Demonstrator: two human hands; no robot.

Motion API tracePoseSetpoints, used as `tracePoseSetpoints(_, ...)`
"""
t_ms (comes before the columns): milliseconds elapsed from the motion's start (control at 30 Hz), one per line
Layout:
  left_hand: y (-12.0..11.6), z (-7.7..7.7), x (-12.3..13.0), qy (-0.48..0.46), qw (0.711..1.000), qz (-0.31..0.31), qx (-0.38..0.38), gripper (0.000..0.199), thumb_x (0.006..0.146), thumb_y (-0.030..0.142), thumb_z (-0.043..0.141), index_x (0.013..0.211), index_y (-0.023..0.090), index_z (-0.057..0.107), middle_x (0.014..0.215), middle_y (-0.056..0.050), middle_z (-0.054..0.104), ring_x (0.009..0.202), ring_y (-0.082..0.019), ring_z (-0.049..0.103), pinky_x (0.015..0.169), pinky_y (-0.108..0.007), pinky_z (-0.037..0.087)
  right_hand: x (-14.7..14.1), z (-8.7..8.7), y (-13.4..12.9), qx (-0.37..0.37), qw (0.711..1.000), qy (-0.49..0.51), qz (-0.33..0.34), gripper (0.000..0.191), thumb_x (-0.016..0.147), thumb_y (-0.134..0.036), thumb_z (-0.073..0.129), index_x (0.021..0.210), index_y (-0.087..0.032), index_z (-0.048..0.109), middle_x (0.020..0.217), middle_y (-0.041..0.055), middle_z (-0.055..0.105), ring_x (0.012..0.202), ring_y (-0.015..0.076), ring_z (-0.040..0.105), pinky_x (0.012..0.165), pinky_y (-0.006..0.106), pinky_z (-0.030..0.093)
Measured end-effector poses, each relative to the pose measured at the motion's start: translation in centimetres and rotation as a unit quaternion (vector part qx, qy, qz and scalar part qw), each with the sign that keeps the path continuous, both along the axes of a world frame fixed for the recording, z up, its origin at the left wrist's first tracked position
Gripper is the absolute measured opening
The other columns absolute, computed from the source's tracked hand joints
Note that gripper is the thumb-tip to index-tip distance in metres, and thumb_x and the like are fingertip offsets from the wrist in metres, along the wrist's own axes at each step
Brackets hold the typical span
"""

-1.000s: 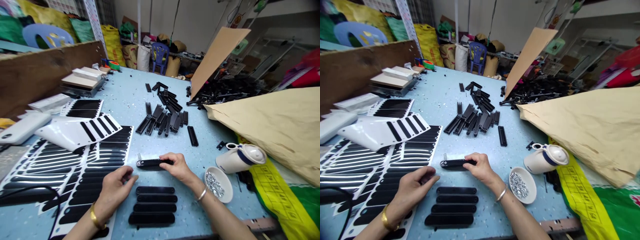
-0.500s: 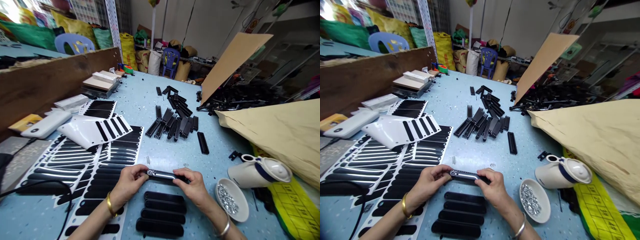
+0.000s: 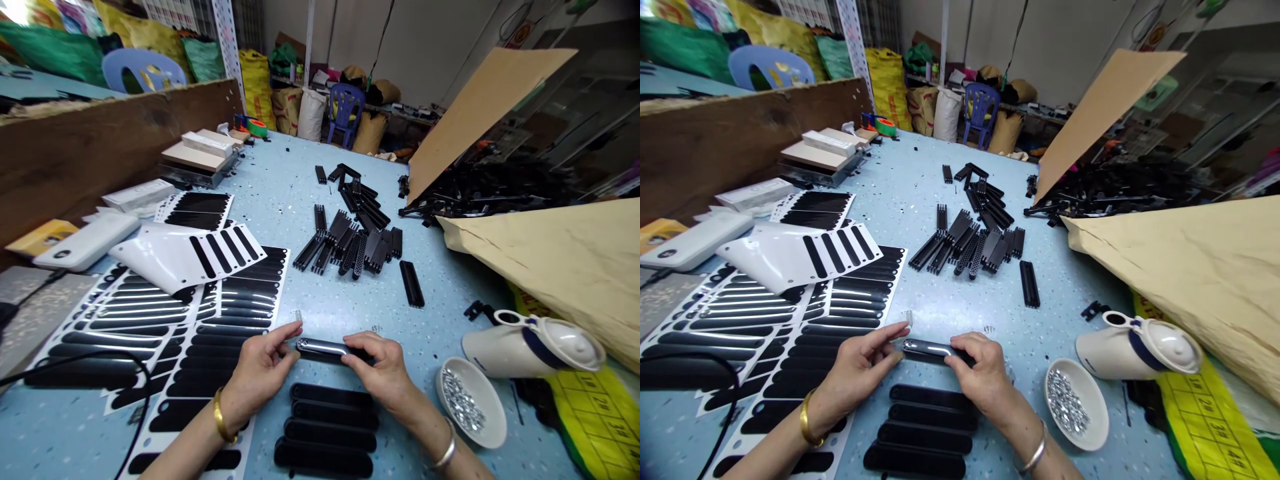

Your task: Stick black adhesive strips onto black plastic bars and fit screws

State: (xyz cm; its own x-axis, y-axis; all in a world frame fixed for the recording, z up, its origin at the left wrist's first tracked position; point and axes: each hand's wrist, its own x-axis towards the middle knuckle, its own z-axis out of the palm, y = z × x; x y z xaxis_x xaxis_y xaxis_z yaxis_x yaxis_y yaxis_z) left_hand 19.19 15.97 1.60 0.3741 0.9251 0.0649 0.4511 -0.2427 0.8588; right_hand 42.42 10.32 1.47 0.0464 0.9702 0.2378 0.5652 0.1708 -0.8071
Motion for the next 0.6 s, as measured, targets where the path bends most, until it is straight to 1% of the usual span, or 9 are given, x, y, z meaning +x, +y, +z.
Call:
tracePoseSetpoints(33,-0.03,0.04,-0.07,0.013,1.0,0.001,0.023,0.038,0.08,0.02,0.056,0.117,0.017,0.066,0.07,0.001,0.072,0.05,-0.012,0.061,0.052,-0.023,0.053,-0.03,-0.01,0.02,0.0,1.0,-0.001,0.001,0.014,0.074,-0.016,0.07,0.086,-0.021,0.075,0.084,0.0069,0.076,0.077,0.0226,0.07,0.071,0.036,0.057)
tracePoseSetpoints(67,-0.05,0.06,-0.13,0.025,0.998,0.002,0.052,0.039,0.08,0.019,0.055,0.118,0.017,0.066,0.076,-0.001,0.074,0.056,-0.013,0.065,0.057,-0.025,0.056,-0.06,-0.02,0.04,0.001,1.0,-0.001,0.001,0.014,0.074,-0.016,0.07,0.086,-0.021,0.075,0.084,0.0068,0.075,0.077,0.0225,0.07,0.071,0.036,0.057)
tracePoseSetpoints(133,-0.09,-0.01,-0.22,0.033,0.994,0.001,0.108,0.04,0.082,0.018,0.053,0.121,0.018,0.064,0.094,-0.005,0.076,0.078,-0.018,0.071,0.074,-0.031,0.059,-0.16,-0.04,0.08,0.002,1.0,-0.003,0.001,0.014,0.074,-0.016,0.071,0.086,-0.021,0.075,0.084,0.0064,0.075,0.076,0.0223,0.07,0.071,0.036,0.057)
tracePoseSetpoints(200,-0.14,-0.23,-0.25,0.03,0.991,-0.01,0.13,0.042,0.083,0.016,0.051,0.124,0.018,0.061,0.107,-0.007,0.075,0.095,-0.02,0.071,0.086,-0.035,0.057,-0.28,-0.05,0.12,0.005,1.0,-0.007,0.003,0.014,0.073,-0.016,0.071,0.085,-0.021,0.074,0.082,0.0061,0.075,0.075,0.0221,0.07,0.07,0.035,0.057)
tracePoseSetpoints(233,-0.18,-0.36,-0.25,0.028,0.991,-0.019,0.128,0.042,0.084,0.016,0.051,0.125,0.018,0.06,0.108,-0.007,0.075,0.097,-0.02,0.071,0.089,-0.036,0.056,-0.34,-0.04,0.14,0.006,1.0,-0.01,0.004,0.013,0.073,-0.016,0.071,0.085,-0.021,0.074,0.082,0.0061,0.075,0.074,0.022,0.07,0.069,0.035,0.057)
tracePoseSetpoints(300,-0.25,-0.61,-0.24,0.021,0.993,-0.029,0.112,0.043,0.085,0.015,0.05,0.127,0.018,0.058,0.105,-0.007,0.076,0.096,-0.02,0.072,0.09,-0.037,0.056,-0.46,-0.01,0.16,0.007,1.0,-0.016,0.004,0.013,0.072,-0.015,0.071,0.084,-0.021,0.074,0.081,0.0062,0.075,0.073,0.022,0.07,0.069,0.035,0.057)
tracePoseSetpoints(400,-0.31,-0.74,-0.22,0.013,0.994,-0.029,0.102,0.043,0.084,0.015,0.051,0.126,0.019,0.058,0.108,-0.007,0.075,0.098,-0.02,0.071,0.094,-0.039,0.055,-0.61,0.06,0.14,0.003,1.0,-0.019,0.0,0.012,0.073,-0.016,0.07,0.082,-0.022,0.074,0.081,0.0062,0.075,0.072,0.0219,0.07,0.068,0.034,0.056)
tracePoseSetpoints(600,-0.26,-0.49,-0.15,0.011,0.994,-0.023,0.106,0.039,0.084,0.017,0.054,0.123,0.019,0.061,0.107,-0.006,0.075,0.097,-0.021,0.072,0.092,-0.039,0.056,-0.8,-0.06,-0.09,-0.004,1.0,-0.011,-0.014,0.011,0.074,-0.017,0.069,0.083,-0.022,0.074,0.08,0.0061,0.075,0.072,0.0218,0.069,0.068,0.033,0.056)
